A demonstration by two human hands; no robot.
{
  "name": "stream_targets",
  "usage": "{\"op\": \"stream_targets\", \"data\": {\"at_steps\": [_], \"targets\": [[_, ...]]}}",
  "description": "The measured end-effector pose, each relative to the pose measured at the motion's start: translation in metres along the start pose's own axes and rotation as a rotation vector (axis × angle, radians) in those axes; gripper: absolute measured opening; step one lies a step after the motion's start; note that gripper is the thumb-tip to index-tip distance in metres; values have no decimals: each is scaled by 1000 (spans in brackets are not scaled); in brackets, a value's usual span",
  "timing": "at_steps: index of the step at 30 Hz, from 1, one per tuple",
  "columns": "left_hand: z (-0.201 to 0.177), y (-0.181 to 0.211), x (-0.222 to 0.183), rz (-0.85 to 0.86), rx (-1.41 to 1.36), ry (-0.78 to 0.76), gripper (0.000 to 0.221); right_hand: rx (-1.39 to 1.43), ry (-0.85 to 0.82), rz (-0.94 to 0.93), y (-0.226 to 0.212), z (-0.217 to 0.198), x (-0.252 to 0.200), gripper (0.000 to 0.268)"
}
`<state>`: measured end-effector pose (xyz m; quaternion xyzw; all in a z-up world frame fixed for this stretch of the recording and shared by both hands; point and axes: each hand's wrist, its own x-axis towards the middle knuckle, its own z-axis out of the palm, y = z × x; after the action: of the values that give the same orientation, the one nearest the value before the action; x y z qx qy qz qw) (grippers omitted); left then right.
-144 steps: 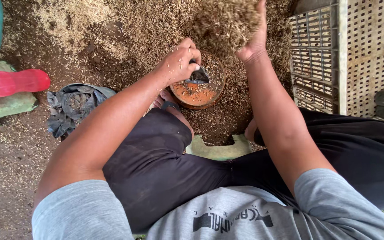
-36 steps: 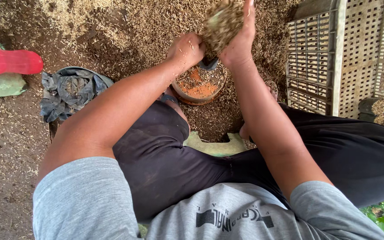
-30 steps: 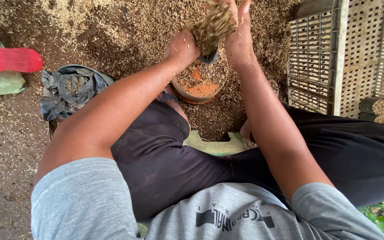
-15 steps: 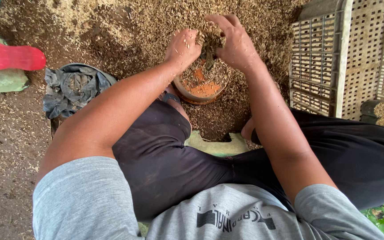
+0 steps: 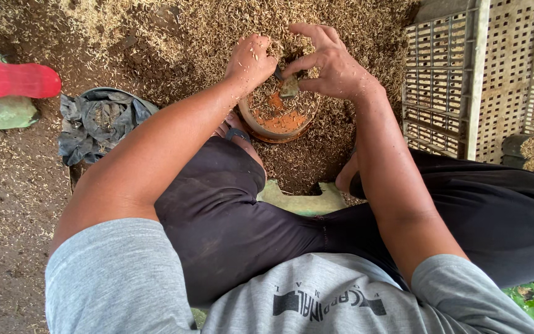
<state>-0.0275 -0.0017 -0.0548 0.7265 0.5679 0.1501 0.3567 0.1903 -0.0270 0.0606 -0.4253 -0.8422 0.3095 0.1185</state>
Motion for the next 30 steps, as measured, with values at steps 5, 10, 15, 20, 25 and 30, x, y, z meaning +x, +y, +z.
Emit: {"op": "stream_targets", "data": {"at_steps": [5, 10, 15, 20, 25, 30], "targets": [[-10, 9, -4, -61, -63, -53, 23, 221, 95, 198, 37, -43, -20, 16], [-21, 21, -5, 12, -66, -8, 31, 291, 372, 434, 88, -74, -42, 24], [-28, 35, 4, -204, 145, -215, 35, 433, 233, 693, 36, -45, -18, 59], [-28, 31, 3, -61, 237, -119, 34, -49, -480, 730, -37, -27, 18, 62], [-24, 25, 3, -80, 168, -146, 31, 279, -199, 671, -9, -60, -5, 39], [-25, 24, 1, -17, 183, -71, 34, 1152, 473, 621, 19, -73, -16, 36]]}}
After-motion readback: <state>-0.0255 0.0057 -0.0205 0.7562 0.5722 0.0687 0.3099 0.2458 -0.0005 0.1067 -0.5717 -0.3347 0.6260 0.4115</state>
